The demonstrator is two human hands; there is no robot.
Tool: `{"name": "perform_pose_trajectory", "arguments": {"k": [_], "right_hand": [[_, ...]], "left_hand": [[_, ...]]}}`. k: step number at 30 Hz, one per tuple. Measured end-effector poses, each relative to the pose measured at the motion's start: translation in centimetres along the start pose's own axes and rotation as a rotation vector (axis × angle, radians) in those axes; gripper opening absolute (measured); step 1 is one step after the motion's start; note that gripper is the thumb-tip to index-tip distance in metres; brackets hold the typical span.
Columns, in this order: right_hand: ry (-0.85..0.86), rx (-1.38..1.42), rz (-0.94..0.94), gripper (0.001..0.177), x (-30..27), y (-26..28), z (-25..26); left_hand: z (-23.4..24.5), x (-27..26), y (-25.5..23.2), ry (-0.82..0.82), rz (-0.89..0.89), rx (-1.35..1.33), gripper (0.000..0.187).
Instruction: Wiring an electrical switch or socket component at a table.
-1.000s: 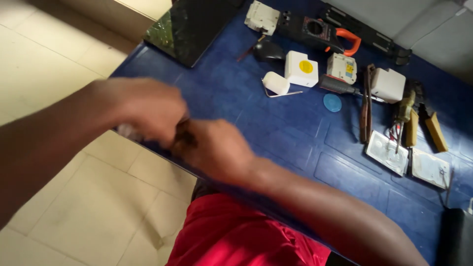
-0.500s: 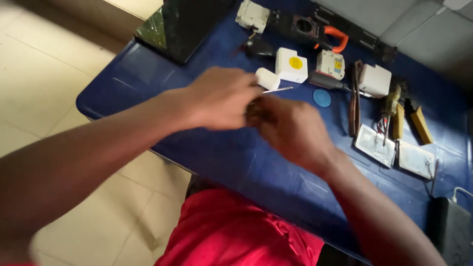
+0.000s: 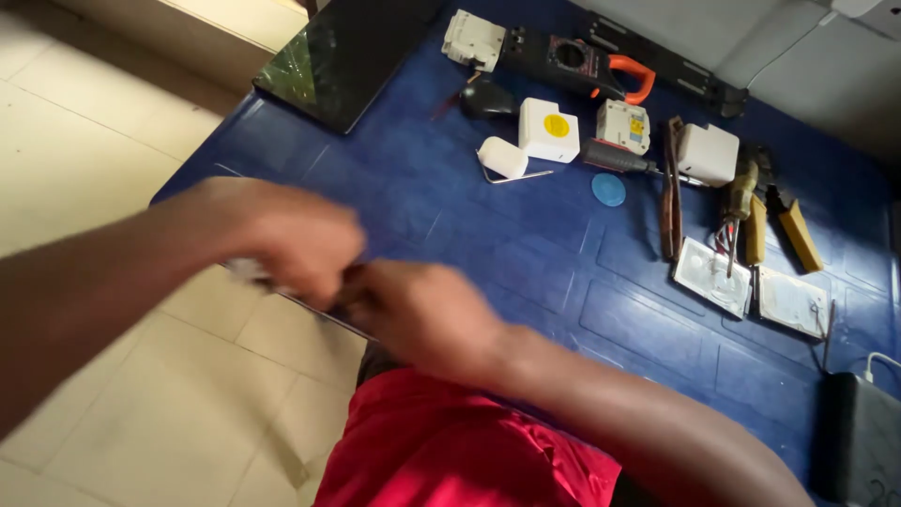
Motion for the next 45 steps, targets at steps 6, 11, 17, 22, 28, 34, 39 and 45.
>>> {"name": "perform_pose_trajectory", "arguments": {"k": [6, 11, 17, 22, 28, 34, 39, 45], "right_hand": [[0.160, 0.466, 0.055, 0.025, 0.1, 3.4, -0.9], [-0.121, 0.074, 0.049, 0.023, -1.1, -0.3, 6.4], [-0.320, -0.354, -0.169, 0.025, -4.3, -6.9, 13.7], [-0.239, -0.457, -0.416, 0.025, -5.7, -10.7, 12.9], [-0.197, -0.182, -0.235, 0.022, -3.4, -6.7, 7.4], [0.177, 0.303, -0.017, 0.019, -1.1, 0.5, 1.2], [0.374, 0.627, -0.350, 0.029, -3.9, -3.2, 1.3], [-0.245, 0.057, -0.656, 0.026, -9.7, -12.1, 15.9]], "left_hand": [[-0.7, -4.0, 0.4, 0.019, -0.099, -0.118, 0.024], [7.3, -2.9, -2.4, -0.606, -0.199, -0.019, 0.029], [13.1, 2.5, -7.8, -1.139, -0.507, -0.092, 0.030], [12.8, 4.0, -10.2, -1.251, -0.589, -0.002, 0.022], [9.2, 1.7, -6.4, -0.793, -0.419, 0.067, 0.017], [4.4, -2.4, -2.8, -0.386, -0.293, -0.061, 0.032], [1.0, -0.7, -3.6, 0.068, -0.177, -0.371, 0.031], [12.0, 1.9, -10.7, -0.915, -0.607, -0.015, 0.033]]}}
Point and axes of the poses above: each hand's wrist, its own x-axis towards the middle knuckle, its own z-axis out of the back of the hand, y = z × x, the point moved 10 cm from there along x, towards the middle knuckle, and after that the axes turned 2 degrees about y, right-handed, at the moved point
